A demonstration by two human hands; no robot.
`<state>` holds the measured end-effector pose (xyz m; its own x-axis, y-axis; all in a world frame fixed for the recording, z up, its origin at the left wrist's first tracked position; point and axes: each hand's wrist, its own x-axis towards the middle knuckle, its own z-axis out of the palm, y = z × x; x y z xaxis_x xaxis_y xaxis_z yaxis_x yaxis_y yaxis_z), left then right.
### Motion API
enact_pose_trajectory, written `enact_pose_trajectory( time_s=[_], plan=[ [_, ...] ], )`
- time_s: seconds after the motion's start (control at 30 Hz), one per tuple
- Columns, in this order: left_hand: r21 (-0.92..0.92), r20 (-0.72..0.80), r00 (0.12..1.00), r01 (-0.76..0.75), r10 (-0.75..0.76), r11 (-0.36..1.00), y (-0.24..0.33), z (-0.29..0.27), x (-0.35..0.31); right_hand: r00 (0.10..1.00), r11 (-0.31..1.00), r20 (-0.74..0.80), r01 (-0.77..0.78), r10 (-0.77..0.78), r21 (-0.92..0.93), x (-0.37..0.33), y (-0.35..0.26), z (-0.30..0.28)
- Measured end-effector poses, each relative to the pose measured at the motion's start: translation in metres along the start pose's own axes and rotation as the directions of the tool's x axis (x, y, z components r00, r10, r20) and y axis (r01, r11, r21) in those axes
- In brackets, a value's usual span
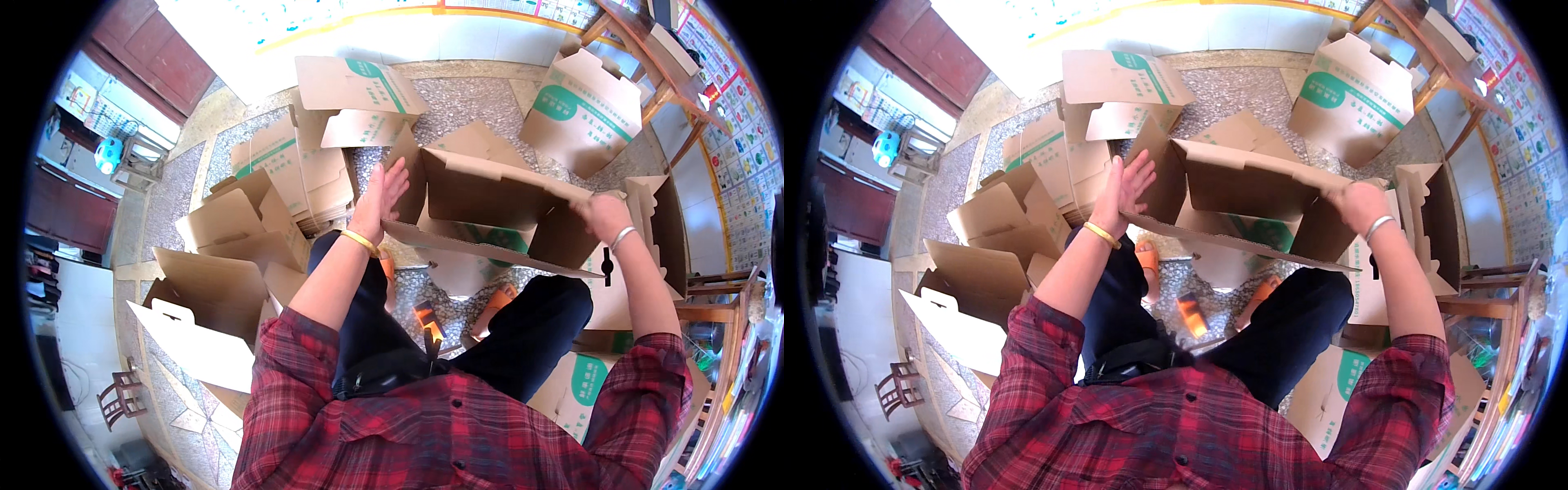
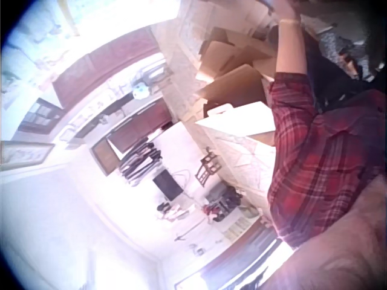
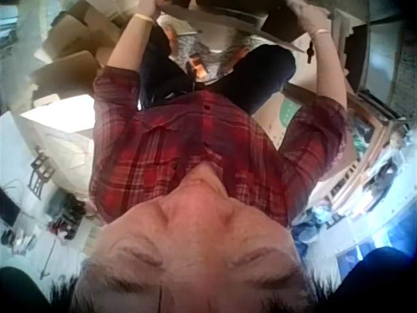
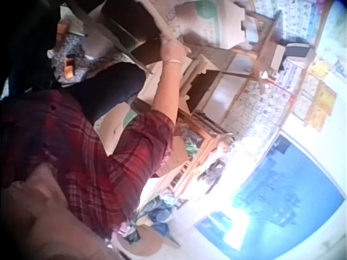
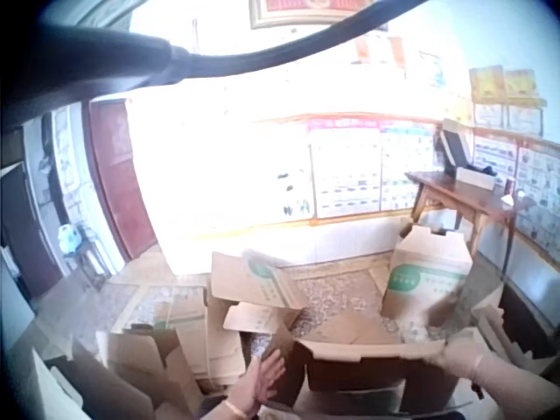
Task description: The person sits on the floor and assembles flat-packed cardboard boxes. They fold the flaps to form the box shape and use yellow tape to secure the seams. The person handles multiple boxes, stacking the finished ones aside.
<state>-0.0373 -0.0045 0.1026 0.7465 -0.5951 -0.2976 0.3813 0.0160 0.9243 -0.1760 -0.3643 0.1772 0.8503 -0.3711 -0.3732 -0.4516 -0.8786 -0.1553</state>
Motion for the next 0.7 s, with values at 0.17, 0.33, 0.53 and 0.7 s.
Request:
enact_pose_trajectory(
  time_s=[0.17, 0.33, 0.53, 0.7],
  plan=[
    [-0.062, 0.077, 0.987, -0.134, 0.138, 0.989, -0.005, 0.004, 0.001, 0.964, 0.803, -0.243, 0.062, 0.105, 0.593, 0.019, 0.034, 0.005],
    [-0.017, 0.145, 0.976, -0.163, 0.164, 0.986, -0.012, -0.005, -0.007, 0.906, 0.864, -0.352, 0.361, -0.236, 0.35, 0.021, 0.043, 0.013],
    [-0.039, -0.152, 0.988, -0.008, 0.002, 0.999, 0.001, 0.008, 0.02, 0.93, 0.719, -0.111, 0.342, -0.349, 0.606, 0.002, 0.043, 0.016],
    [-0.097, -0.33, 0.944, -0.055, 0.021, 0.994, -0.012, -0.005, 0.039, 0.807, 0.574, 0.092, 0.33, -0.583, 0.749, -0.013, 0.056, 0.005]
  ],
)
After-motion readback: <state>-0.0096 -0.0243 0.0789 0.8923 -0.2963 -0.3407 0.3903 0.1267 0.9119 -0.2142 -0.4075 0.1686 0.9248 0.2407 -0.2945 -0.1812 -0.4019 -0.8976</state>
